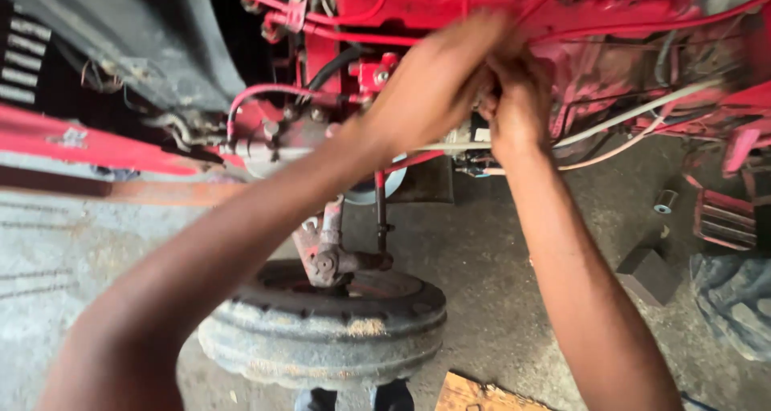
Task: Repairing or maintaining fuel lines and filters on a tractor engine.
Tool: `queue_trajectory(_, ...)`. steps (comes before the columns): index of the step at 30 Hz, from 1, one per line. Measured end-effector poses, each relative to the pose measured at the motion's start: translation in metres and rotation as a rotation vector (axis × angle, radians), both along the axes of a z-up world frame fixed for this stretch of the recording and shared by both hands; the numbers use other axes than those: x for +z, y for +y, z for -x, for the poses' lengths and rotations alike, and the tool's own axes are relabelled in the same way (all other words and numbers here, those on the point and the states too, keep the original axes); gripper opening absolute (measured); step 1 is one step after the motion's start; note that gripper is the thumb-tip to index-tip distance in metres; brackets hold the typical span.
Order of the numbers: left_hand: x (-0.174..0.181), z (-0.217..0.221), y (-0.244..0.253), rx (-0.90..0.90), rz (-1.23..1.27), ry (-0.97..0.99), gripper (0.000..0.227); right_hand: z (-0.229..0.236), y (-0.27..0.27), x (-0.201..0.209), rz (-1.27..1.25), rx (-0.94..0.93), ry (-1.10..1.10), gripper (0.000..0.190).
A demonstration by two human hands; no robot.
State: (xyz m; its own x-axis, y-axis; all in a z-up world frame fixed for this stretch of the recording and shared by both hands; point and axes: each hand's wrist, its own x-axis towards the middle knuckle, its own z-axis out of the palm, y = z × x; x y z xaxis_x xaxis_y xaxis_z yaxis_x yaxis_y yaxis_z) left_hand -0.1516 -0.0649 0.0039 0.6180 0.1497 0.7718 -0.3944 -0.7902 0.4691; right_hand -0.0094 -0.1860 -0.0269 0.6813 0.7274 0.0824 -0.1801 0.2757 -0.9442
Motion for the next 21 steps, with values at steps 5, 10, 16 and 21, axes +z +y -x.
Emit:
queue_trajectory(5,-0.051,0.071,-0.022,0.265,0.143,0.295,0.039,0.015,-0.001,0.037,0.211,-0.025,-0.106,0.012)
queue_trajectory(10,-0.029,0.054,-0.01,0.421,-0.196,-0.067,0.048,0.007,-0.01,0.04,0.355,-0.001,-0.306,0.016)
queue_trajectory(16,-0.065,0.013,0.018,0.317,-0.062,0.152,0.022,0.041,-0.014,0.082,0.277,-0.199,-1.879,0.023)
queue_trajectory(21,-0.068,0.019,0.016,0.275,0.002,0.039,0.024,0.003,-0.004,0.057,0.307,0.096,-2.038,0.036)
